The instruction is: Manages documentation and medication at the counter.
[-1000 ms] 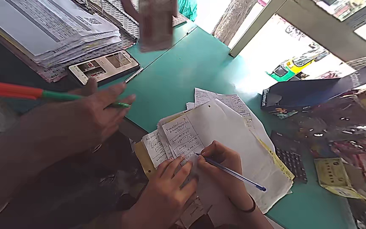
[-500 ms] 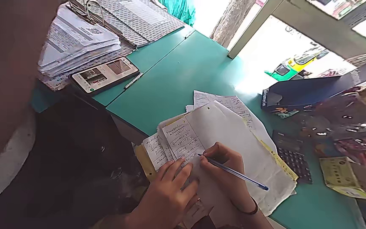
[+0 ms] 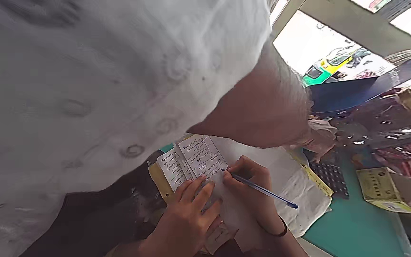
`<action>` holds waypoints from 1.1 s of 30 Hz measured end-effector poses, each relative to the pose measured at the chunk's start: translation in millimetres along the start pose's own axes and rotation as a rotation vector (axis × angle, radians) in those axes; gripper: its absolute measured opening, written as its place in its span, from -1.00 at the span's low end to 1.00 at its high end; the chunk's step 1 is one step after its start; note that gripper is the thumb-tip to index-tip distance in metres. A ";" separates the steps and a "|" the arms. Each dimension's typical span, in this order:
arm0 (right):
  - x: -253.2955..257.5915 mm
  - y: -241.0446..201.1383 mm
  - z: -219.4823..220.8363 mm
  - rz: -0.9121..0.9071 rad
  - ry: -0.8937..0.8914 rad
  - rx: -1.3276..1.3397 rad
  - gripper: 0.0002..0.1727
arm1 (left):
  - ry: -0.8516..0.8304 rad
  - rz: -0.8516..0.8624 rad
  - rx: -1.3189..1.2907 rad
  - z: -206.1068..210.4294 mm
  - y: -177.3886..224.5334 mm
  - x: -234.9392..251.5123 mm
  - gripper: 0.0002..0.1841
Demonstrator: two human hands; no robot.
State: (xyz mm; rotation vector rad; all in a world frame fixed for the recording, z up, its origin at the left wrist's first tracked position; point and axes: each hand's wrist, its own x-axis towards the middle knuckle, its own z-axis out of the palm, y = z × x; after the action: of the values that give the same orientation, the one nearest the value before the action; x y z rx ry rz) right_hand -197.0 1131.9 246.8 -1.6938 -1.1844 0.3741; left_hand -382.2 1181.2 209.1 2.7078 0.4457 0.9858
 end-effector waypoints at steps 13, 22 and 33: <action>-1.0 1.6 -1.4 0.006 -0.019 -0.001 -0.92 | -0.029 -0.001 -0.028 -3.0 0.1 -0.8 -0.63; -1.3 0.5 -1.9 0.017 0.006 -0.022 -0.93 | -0.043 -0.003 -0.017 -3.4 1.3 -1.0 -0.57; -0.7 0.3 -1.3 0.049 0.034 0.002 -0.92 | -0.038 -0.004 -0.016 -3.0 0.8 -1.3 -0.60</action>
State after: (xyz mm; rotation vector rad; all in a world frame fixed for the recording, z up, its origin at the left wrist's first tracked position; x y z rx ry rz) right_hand -196.3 1130.6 247.0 -1.7230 -1.1190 0.3747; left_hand -384.9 1180.3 210.9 2.7056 0.4338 0.9306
